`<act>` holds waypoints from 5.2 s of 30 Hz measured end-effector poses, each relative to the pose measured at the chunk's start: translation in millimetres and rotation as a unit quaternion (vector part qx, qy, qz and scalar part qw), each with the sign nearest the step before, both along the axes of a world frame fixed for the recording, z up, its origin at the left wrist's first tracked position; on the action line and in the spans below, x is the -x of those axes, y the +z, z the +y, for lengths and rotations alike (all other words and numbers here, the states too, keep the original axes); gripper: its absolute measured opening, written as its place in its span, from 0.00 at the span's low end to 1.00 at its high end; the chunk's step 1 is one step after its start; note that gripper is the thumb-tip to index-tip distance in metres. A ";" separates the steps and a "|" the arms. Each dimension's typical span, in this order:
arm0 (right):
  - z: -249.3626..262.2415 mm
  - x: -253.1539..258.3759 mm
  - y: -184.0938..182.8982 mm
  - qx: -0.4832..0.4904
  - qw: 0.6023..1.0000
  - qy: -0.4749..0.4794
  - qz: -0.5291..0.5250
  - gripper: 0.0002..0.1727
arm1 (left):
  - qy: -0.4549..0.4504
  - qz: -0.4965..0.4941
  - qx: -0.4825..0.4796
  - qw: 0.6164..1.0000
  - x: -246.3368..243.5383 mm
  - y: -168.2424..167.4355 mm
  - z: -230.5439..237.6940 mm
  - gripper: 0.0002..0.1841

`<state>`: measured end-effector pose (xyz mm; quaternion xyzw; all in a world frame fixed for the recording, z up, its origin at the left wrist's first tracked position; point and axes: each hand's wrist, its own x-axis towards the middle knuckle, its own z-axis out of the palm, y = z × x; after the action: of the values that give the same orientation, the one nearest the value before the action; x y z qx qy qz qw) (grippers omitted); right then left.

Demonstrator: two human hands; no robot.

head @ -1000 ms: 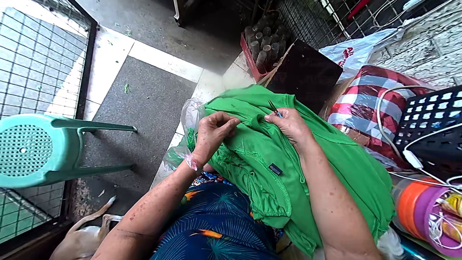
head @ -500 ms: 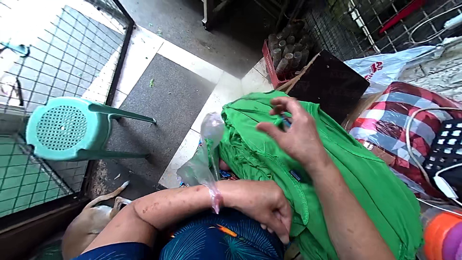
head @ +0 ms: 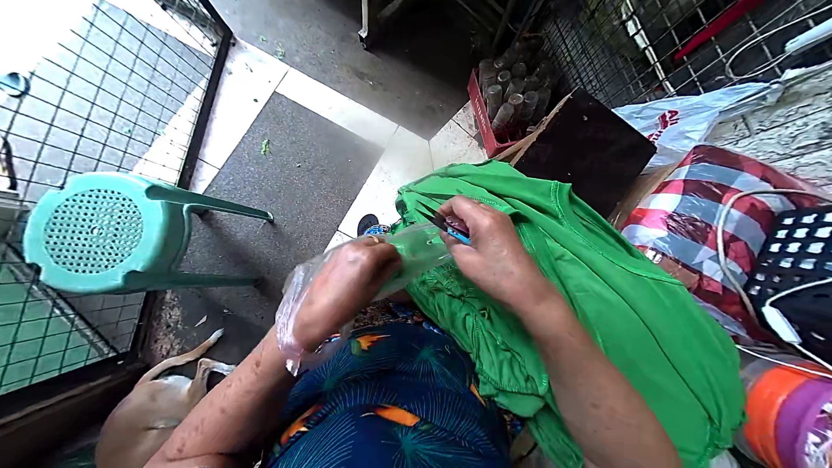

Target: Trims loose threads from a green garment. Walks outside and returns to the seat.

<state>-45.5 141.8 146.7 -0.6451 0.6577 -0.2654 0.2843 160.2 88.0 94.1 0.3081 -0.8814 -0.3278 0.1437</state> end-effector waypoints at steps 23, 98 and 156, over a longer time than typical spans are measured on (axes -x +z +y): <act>270.4 47.9 4.6 -0.020 0.910 -0.393 0.126 0.19 | -0.199 0.132 -0.053 0.970 114.6 19.2 4.0 0.12; 153.9 96.0 -18.9 0.141 0.915 -0.375 0.041 0.09 | -0.285 0.230 -0.282 0.887 97.3 -0.3 50.1 0.16; 231.2 198.2 -1.0 0.008 0.833 -0.517 0.195 0.28 | 0.077 0.061 -0.051 0.994 210.5 -20.4 -122.5 0.21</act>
<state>-243.6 373.0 145.7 -0.2517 0.9351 -0.2471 -0.0335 -50.4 -34.5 73.7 0.3616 -0.8267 -0.3783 0.2067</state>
